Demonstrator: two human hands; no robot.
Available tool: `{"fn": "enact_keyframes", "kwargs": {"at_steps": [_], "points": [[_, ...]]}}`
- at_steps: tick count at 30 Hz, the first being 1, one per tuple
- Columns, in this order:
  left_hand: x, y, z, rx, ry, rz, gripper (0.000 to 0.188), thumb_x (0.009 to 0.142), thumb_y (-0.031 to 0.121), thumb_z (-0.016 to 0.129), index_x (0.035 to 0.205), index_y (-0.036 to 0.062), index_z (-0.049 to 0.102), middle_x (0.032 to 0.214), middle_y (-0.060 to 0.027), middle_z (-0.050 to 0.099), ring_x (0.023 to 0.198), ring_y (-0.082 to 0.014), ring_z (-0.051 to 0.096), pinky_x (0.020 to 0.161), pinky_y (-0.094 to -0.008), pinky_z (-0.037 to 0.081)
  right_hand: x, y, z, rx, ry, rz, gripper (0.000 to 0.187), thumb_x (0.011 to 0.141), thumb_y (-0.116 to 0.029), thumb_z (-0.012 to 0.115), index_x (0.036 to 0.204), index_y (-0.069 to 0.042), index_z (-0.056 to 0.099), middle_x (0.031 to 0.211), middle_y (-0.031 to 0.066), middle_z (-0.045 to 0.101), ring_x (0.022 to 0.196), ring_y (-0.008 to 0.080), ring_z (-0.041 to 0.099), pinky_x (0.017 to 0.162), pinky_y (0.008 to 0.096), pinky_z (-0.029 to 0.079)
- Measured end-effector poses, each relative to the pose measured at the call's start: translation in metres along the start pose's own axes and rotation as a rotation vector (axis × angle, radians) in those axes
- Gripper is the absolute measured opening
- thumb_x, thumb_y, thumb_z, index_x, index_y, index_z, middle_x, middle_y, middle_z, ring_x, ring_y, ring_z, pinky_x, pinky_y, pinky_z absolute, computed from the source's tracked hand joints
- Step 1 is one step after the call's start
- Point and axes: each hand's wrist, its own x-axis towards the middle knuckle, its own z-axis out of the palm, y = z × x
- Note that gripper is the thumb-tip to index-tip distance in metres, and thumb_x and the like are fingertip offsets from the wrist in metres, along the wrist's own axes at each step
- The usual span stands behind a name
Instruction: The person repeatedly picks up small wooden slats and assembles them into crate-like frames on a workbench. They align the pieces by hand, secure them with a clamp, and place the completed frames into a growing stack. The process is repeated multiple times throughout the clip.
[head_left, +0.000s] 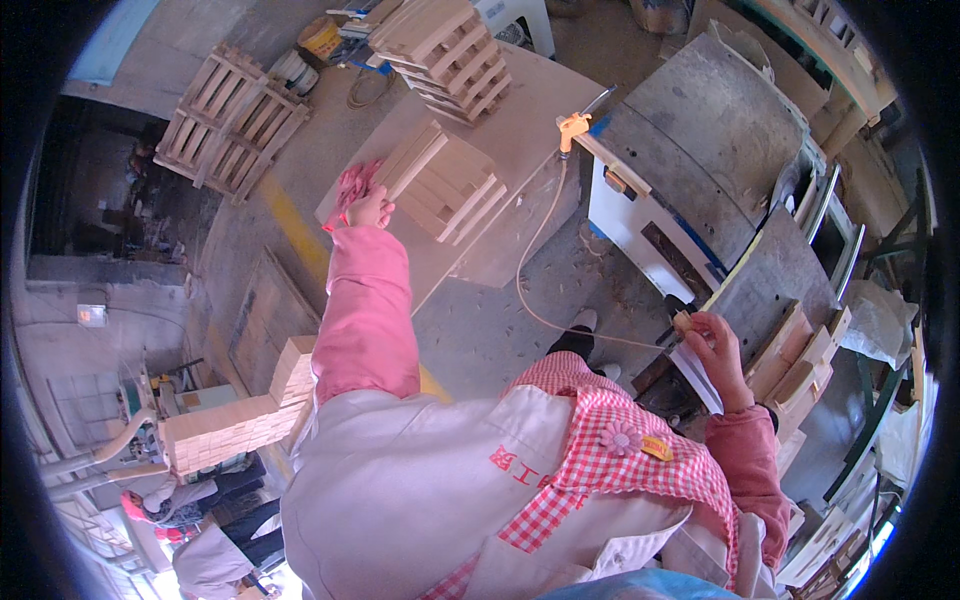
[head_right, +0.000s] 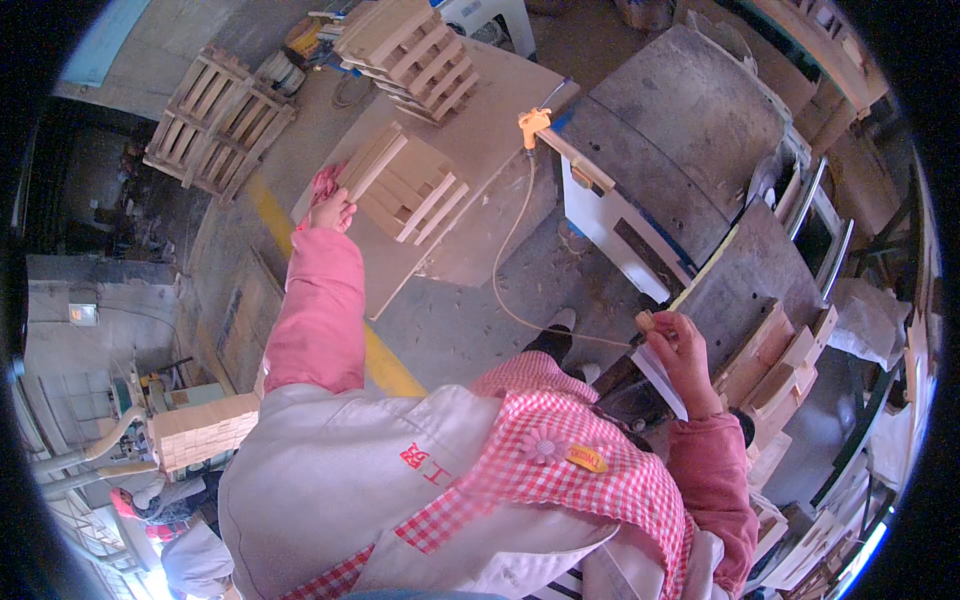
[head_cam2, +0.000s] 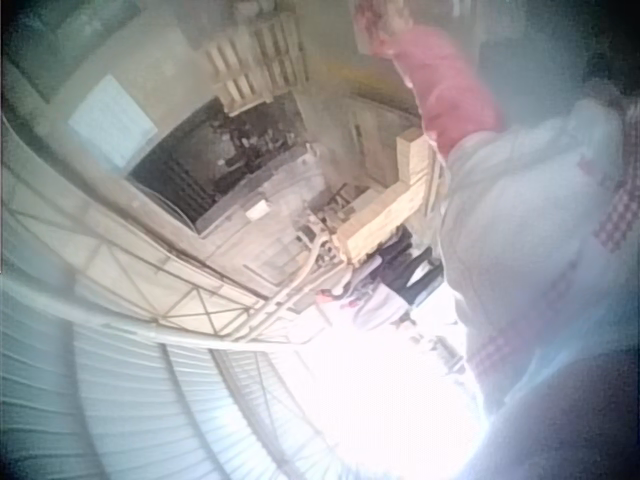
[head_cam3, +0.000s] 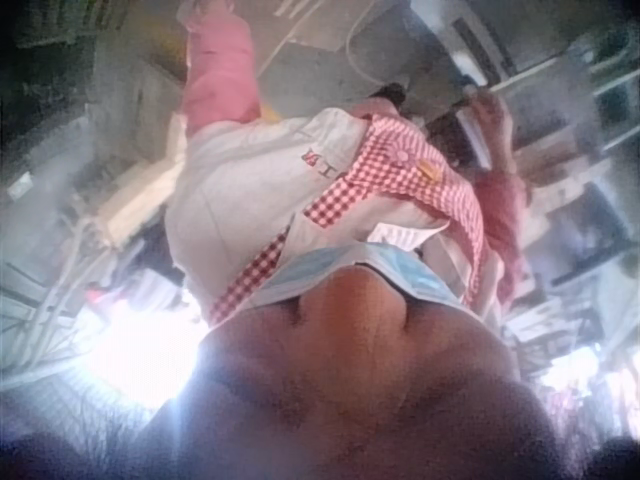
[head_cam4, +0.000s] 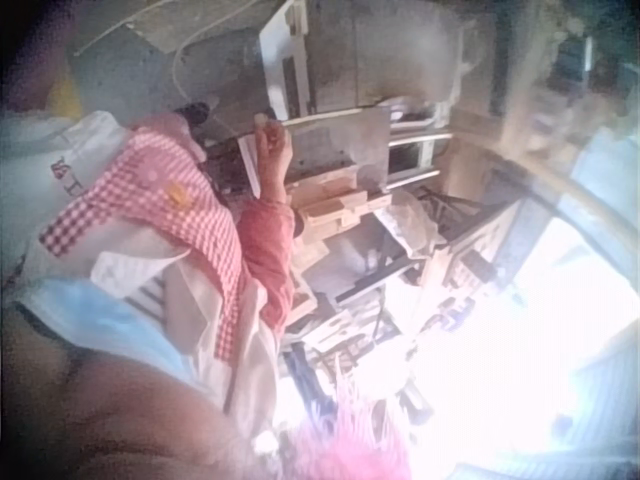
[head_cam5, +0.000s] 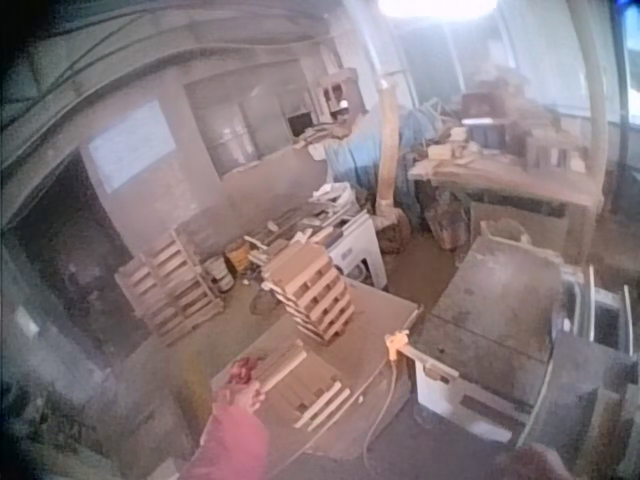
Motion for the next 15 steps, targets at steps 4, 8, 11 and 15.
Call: {"fn": "enact_keyframes", "kwargs": {"at_steps": [4, 8, 11, 15], "points": [[-0.001, 0.009, -0.003, 0.341, 0.001, -0.003, 0.042, 0.081, 0.03, 0.075, 0.114, 0.0094, 0.059, 0.114, -0.0075, 0.062, 0.1, -0.0162, 0.061, 0.069, -0.034, 0.049, 0.0, -0.001, 0.0, 0.047, 0.0, 0.072, 0.026, 0.084, -0.007, 0.068, 0.109, -0.001, 0.062, 0.097, 0.0068, 0.062, 0.084, 0.0151, 0.062, 0.075, 0.0285, 0.051], [-0.02, 0.021, 0.022, 0.891, 0.303, 0.98, 0.075, 0.071, 0.029, 0.079, 0.135, 0.01, 0.046, 0.132, -0.0112, 0.054, 0.116, -0.0294, 0.056, 0.096, -0.0437, 0.043, 0.0, 0.002, 0.001, 0.059, 0.011, 0.057, 0.026, 0.084, -0.006, 0.067, 0.108, -0.001, 0.062, 0.097, 0.0072, 0.062, 0.084, 0.0154, 0.061, 0.076, 0.0285, 0.051], [-0.037, 0.039, 0.044, 1.231, 0.284, 0.948, 0.092, 0.066, 0.03, 0.08, 0.144, 0.0116, 0.036, 0.14, -0.0137, 0.047, 0.126, -0.0348, 0.047, 0.109, -0.047, 0.032, -0.001, 0.005, 0.001, 0.061, 0.013, 0.074, 0.026, 0.084, -0.006, 0.068, 0.109, -0.001, 0.062, 0.098, 0.0076, 0.062, 0.085, 0.0157, 0.062, 0.076, 0.0286, 0.051], [-0.042, 0.067, 0.058, 1.255, 0.077, 0.695, 0.096, 0.064, 0.03, 0.08, 0.146, 0.0108, 0.033, 0.144, -0.0157, 0.044, 0.133, -0.032, 0.04, 0.109, -0.0449, 0.033, -0.001, 0.009, 0.0, 0.07, 0.015, 0.087, 0.027, 0.083, -0.006, 0.069, 0.109, -0.001, 0.062, 0.097, 0.0082, 0.063, 0.085, 0.016, 0.062, 0.077, 0.0286, 0.051]]}}
